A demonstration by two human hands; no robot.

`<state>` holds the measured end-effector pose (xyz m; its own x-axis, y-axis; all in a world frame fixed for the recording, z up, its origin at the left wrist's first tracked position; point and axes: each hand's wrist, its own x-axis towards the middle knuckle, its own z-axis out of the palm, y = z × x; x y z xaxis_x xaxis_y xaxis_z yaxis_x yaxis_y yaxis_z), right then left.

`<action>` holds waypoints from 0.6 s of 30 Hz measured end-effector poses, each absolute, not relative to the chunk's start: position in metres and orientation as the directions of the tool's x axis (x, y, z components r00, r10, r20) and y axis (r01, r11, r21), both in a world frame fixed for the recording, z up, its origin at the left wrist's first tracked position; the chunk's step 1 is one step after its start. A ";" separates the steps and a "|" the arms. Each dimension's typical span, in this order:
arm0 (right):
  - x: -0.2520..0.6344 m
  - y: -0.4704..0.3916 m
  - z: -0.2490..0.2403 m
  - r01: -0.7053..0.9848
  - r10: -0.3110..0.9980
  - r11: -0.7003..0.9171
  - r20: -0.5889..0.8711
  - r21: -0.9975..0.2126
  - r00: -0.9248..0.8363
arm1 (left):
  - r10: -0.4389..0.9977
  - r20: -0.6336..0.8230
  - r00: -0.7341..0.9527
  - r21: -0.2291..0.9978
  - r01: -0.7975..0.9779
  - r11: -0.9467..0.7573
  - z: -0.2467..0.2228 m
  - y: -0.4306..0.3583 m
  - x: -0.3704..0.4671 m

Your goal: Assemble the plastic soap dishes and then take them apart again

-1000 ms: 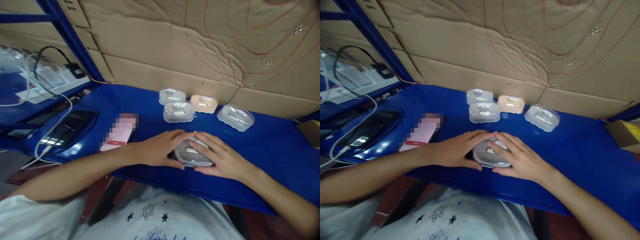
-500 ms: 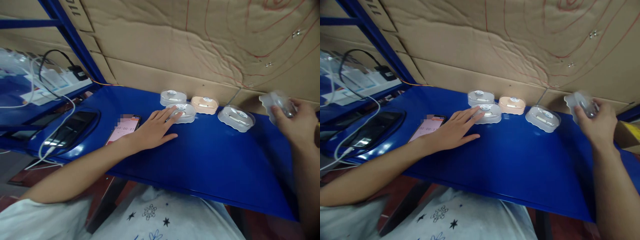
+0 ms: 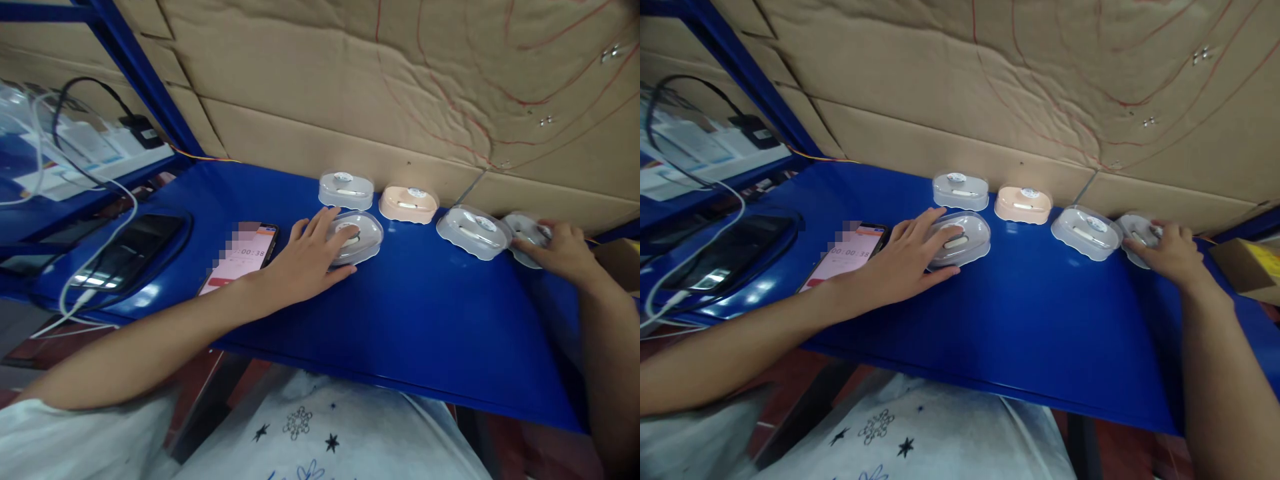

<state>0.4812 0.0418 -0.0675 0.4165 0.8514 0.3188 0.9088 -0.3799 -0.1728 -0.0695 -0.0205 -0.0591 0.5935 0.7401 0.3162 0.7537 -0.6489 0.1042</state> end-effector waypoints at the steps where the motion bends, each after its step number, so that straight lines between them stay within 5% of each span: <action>1: 0.480 0.040 -0.066 0.907 0.847 -0.384 0.326 -0.170 0.420 | 0.752 0.299 0.588 0.130 0.756 -0.642 -0.059 -0.020 -0.070; 6: 0.437 0.024 -0.045 0.956 0.779 -0.261 0.555 -0.135 0.291 | 0.665 0.296 0.686 0.253 0.615 -0.747 -0.058 -0.024 -0.069; 10: 0.351 -0.011 -0.027 0.964 0.661 0.260 0.736 -0.044 -0.145 | 0.478 0.319 0.818 0.340 0.372 -0.864 -0.060 -0.041 -0.061; 14: 0.265 -0.066 -0.034 0.620 0.610 0.775 0.401 -0.123 -0.683 | 0.412 0.339 0.846 0.402 0.266 -0.876 -0.070 -0.056 -0.050; 18: 0.235 -0.094 -0.046 0.535 0.555 0.832 0.207 -0.146 -0.806 | 0.487 0.328 0.809 0.526 0.272 -0.806 -0.081 -0.056 -0.046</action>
